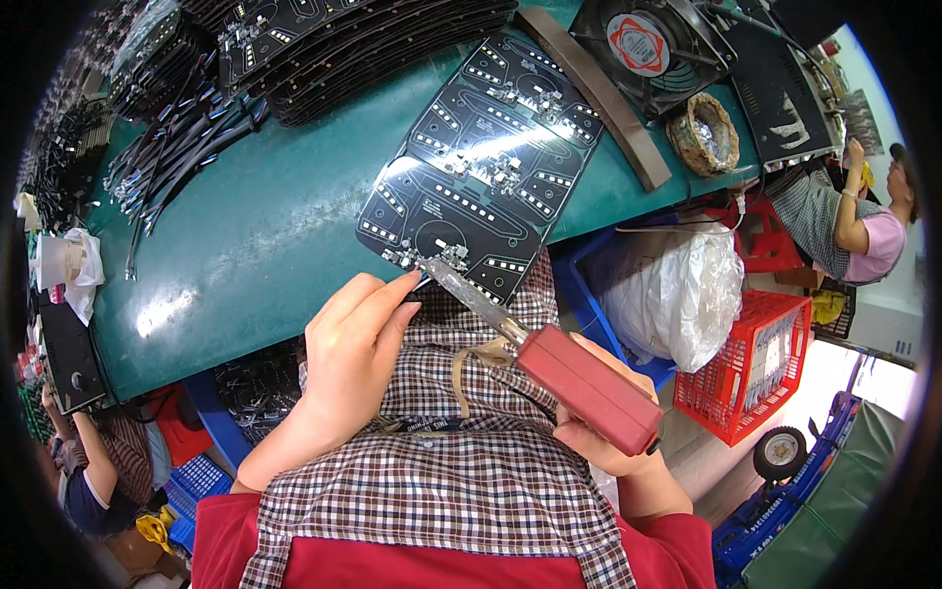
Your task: The person solders wires onto circuit boards using a soldering gun and places the assembled boards into a bin.
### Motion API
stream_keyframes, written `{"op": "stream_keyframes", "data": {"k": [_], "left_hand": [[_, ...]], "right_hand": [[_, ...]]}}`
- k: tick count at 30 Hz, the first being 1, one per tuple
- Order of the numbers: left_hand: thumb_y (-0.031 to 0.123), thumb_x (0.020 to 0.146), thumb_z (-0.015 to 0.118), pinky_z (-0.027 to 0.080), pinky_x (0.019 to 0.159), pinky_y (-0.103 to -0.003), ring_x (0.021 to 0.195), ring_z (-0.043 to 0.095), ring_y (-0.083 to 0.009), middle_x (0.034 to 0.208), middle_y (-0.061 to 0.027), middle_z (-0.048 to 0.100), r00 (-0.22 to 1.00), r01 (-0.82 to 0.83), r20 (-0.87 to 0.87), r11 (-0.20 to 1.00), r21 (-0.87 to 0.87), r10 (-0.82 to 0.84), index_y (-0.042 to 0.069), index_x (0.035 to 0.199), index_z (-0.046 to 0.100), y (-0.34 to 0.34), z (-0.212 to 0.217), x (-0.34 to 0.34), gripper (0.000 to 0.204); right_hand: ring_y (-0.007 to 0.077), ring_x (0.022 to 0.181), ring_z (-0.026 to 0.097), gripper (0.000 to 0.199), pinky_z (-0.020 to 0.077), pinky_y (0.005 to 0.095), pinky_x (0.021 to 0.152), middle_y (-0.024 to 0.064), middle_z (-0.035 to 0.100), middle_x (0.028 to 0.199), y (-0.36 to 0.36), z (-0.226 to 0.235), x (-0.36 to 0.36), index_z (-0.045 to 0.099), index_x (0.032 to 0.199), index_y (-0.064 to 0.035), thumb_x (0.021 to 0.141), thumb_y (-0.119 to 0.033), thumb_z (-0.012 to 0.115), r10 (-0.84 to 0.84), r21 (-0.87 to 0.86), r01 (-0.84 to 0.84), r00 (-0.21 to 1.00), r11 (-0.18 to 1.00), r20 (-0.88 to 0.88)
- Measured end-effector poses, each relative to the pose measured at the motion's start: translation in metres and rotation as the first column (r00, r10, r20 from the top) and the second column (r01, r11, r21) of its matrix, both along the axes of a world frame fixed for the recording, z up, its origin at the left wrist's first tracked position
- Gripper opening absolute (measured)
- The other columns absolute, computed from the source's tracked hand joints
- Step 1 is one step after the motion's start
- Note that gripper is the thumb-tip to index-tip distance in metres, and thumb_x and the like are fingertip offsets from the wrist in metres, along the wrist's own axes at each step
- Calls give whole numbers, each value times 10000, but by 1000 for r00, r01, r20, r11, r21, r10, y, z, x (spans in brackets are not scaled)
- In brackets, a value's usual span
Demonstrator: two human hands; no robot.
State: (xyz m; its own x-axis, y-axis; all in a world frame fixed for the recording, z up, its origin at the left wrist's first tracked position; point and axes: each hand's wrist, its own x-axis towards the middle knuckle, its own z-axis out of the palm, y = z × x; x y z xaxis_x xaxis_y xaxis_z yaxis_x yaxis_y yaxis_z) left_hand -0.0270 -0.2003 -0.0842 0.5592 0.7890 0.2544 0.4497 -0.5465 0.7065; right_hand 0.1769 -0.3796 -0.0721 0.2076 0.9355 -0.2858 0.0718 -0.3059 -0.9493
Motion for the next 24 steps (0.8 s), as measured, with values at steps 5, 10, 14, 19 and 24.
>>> {"op": "stream_keyframes", "data": {"k": [5,10,14,19,24], "left_hand": [[-19,723,665,438,575,-325,634,539,-228,723,-83,523,1000,3,-22,1000,20,-3,5,984,630,-1,0,2,264],[-29,716,654,441,567,-320,633,537,-218,720,-71,512,995,13,-96,997,74,-6,20,1006,634,-3,0,-1,295],[-21,671,617,457,525,-298,630,529,-188,740,-58,466,980,76,-197,981,179,-40,26,1077,611,-4,-7,-6,409],[-1,644,586,473,487,-271,614,520,-165,762,-53,438,978,92,-204,969,231,-44,13,1114,586,-5,-11,-4,470],[-16,720,655,437,503,-296,578,524,-183,707,-54,476,977,30,-213,978,206,15,26,1047,628,-8,-6,0,330]], "right_hand": [[125,543,506,727,388,219,469,183,571,1081,7,9,-11,411,1269,37,777,-415,698,-114,53,124,979,991,-169],[117,540,494,734,386,220,484,150,575,1041,0,6,-11,418,1249,35,774,-456,688,-79,46,85,989,995,-125],[71,631,514,789,400,182,542,138,629,987,0,6,-15,352,1317,82,741,-277,753,-148,10,156,956,988,-255],[62,659,510,802,402,177,559,123,626,978,-2,3,-16,317,1341,72,742,-238,750,-132,-2,136,962,991,-240],[88,604,500,662,391,204,538,92,588,909,5,6,-21,395,1210,47,769,-340,701,-130,2,134,965,991,-227]]}}
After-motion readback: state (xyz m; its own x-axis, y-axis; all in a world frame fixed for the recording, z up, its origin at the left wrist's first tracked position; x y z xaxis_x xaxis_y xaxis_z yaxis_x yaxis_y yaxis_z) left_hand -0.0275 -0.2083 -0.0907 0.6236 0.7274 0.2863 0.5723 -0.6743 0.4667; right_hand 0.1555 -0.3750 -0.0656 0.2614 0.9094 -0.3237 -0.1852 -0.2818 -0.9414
